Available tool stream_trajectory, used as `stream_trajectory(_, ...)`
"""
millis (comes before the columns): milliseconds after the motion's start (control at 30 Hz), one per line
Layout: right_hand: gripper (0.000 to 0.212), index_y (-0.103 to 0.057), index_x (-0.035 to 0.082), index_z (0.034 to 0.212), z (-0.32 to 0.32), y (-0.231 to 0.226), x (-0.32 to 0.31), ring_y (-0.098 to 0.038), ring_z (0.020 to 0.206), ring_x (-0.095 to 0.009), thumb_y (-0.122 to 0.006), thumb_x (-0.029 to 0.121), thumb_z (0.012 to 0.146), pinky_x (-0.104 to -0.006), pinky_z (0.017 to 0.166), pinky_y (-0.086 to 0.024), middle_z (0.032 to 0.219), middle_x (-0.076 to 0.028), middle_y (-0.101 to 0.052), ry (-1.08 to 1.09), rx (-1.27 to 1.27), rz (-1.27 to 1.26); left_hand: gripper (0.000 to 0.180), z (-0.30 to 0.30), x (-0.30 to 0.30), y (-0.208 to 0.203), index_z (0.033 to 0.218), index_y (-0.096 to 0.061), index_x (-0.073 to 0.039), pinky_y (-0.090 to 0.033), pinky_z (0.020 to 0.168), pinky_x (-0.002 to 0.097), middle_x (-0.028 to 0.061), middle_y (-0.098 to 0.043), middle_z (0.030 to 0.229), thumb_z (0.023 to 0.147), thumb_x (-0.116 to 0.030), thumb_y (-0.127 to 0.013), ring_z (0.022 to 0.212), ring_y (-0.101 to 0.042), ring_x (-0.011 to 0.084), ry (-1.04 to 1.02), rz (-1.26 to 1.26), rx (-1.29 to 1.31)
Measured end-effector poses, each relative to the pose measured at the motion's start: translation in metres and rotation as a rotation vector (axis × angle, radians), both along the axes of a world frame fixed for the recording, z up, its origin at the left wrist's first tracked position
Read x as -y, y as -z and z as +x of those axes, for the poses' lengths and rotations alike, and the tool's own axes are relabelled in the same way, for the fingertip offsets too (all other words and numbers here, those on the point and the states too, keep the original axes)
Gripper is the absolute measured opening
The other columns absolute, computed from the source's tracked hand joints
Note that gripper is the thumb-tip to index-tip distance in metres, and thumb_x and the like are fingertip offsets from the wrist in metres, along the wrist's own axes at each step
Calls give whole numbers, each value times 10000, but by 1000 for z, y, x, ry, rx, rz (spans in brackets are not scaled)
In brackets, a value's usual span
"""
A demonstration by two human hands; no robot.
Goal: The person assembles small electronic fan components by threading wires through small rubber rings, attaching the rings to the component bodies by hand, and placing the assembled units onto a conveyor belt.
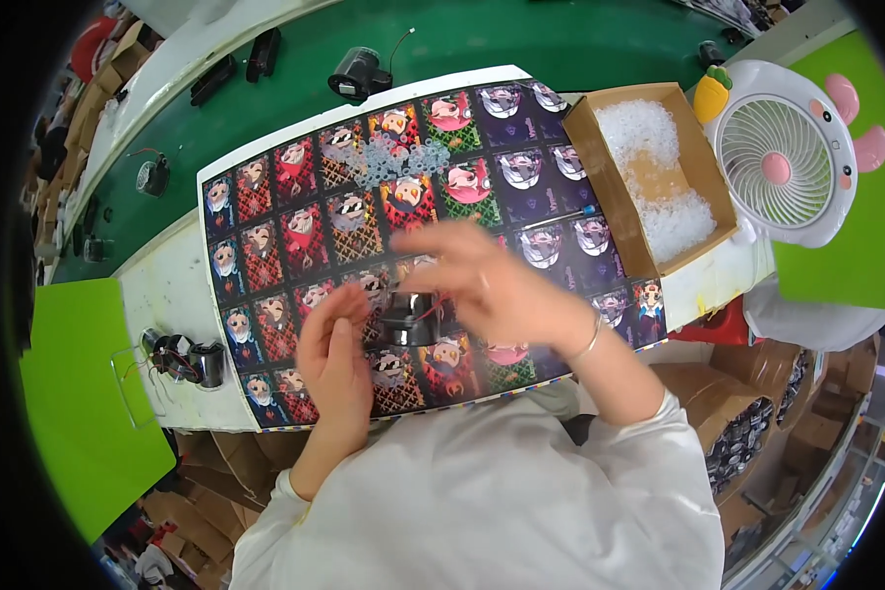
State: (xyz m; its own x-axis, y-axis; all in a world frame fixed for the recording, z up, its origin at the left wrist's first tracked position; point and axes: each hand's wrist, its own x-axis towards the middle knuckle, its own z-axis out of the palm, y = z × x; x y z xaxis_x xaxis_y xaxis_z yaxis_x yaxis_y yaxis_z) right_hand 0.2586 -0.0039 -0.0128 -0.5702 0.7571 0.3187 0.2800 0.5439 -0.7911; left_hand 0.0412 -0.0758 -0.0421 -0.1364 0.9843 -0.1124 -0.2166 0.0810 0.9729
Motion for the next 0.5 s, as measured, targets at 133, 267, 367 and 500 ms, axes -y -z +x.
stream_trajectory(133, 155, -608, 20, 937, 7, 10, -53, -642, 847, -283, -616, -43, 796, -353, 744, -515, 885, -125, -588, 523, 261, -38, 236, -20, -6, -20, 1053, -652, 15, -557, 775, 382, 195, -715, 949, 860, 108, -553, 841, -701, 305, 164, 651, -831)
stream_trajectory(267, 148, -574, 14, 863, 0, 41, -76, -609, 788, -331, -705, 44, 801, -405, 676, -496, 836, -147, -577, 494, 445, 305, 160, 1, -17, -33, 979, -717, -21, -568, 604, 352, 137, -723, 980, 821, -11, -691, 740, -696, 264, 339, 830, -729)
stream_trajectory(367, 122, -587, 7, 859, 1, 49, -79, -607, 766, -326, -695, 28, 806, -389, 668, -498, 826, -153, -581, 499, 459, 325, 114, 19, -22, -41, 946, -720, -31, -560, 612, 353, 120, -726, 939, 835, -39, -699, 732, -693, 243, 415, 757, -702)
stream_trajectory(500, 74, -610, -10, 887, 0, -5, -48, -584, 702, -185, -675, 14, 862, -303, 625, -462, 806, -56, -607, 453, 95, -166, 136, 24, -30, -35, 986, -711, -26, -527, 618, 308, 101, -729, 891, 851, -22, -700, 715, -687, 203, 517, 469, -347)
